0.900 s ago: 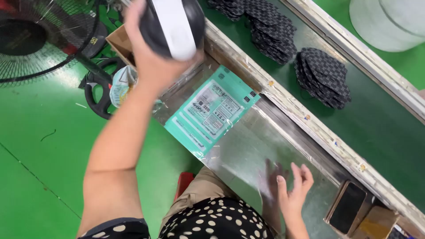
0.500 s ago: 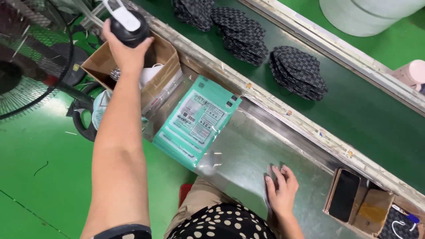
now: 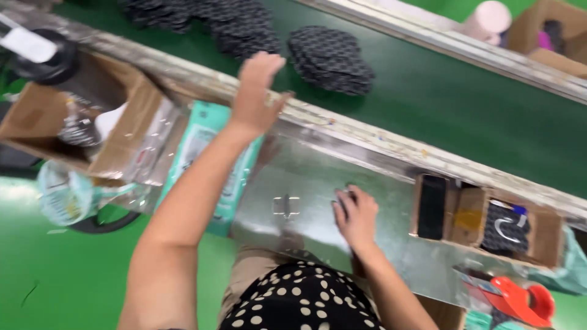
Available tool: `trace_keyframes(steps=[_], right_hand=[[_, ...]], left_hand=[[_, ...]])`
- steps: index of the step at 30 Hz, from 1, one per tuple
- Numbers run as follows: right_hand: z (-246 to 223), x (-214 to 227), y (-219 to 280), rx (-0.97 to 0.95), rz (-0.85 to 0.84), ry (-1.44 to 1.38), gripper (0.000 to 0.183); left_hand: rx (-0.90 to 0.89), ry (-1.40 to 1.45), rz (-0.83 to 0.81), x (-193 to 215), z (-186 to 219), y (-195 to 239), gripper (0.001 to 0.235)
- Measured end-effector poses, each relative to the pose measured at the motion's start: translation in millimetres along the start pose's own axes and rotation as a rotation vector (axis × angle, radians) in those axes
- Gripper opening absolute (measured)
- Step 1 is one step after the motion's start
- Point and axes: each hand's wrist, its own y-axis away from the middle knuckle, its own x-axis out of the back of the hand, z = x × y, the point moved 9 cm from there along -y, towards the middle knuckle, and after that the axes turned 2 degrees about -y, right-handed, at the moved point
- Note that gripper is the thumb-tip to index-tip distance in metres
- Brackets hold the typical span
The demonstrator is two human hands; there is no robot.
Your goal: Packaging black mesh products into green plastic shipping bags at a workstation.
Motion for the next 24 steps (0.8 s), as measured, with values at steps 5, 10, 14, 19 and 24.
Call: trace_keyframes(steps=[5,10,14,19,24], right_hand=[[2.2,6.7,1.7,0.037,0.067,-0.066,0.035],[17.9,11.3,1.4,-0.005,0.054,-0.177,0.035],[4.6,94.8,-50.8,0.005,0.284,-0.321,0.079],[-0.2,84.0,-30.9,0.231,0.216,-0.328,0.091],[4.3,-12.3,0.4,0.047,-0.036,-0.790,0.118]], left_hand=[[-0.037,-0.176,-0.096,-132.4,36.4,-55.1,0.091],[0.166,-0.404,-0.449,-198.8,-10.6,-48.0,0.063],[-0.159,0.028,-0.674,-134.0,100.0,-28.2,0.047],[-0.339,0.554,-0.490,-44.9,181.4,72.2,0.078],[0.267,0.655,-0.387,-84.1,98.5,173.1,0.105]])
